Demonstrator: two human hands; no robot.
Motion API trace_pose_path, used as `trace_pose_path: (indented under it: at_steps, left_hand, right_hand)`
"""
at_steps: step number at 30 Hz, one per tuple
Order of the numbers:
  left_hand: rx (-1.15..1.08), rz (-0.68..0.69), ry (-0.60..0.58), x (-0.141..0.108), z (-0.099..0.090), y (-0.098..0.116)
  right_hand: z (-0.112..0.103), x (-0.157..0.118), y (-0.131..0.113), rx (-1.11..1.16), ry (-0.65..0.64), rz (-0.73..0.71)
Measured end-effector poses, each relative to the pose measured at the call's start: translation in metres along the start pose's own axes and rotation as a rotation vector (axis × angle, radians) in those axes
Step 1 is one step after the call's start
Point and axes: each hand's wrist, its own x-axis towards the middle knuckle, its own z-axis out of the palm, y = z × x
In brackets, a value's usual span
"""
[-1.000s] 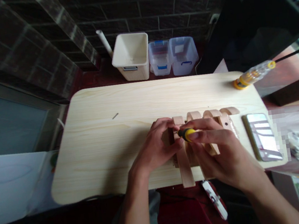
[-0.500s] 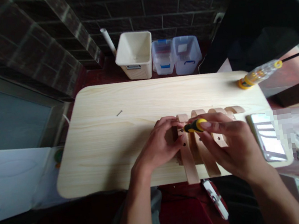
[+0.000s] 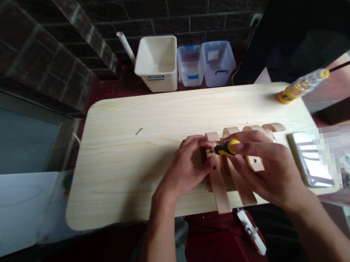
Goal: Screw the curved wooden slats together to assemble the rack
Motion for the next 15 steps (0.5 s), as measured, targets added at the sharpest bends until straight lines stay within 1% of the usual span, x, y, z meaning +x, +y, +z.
trace_pose_path:
  at_steps: [6, 11, 15]
  left_hand:
    - [-0.017, -0.016, -0.006, 0.0008, -0.0011, 0.0025]
    - [-0.008, -0.013, -0.003, 0.0005, -0.0007, 0.0010]
    - [-0.011, -0.017, -0.004, 0.0004, -0.0005, 0.0006]
  right_hand:
    - [-0.0001, 0.0015, -0.0010, -0.001, 0.006, 0.003]
    - [0.0012, 0.0007, -0.0010, 0.027, -0.009, 0.015]
    - [0.0023, -0.0004, -0.0012, 0.042, 0.006, 0.019]
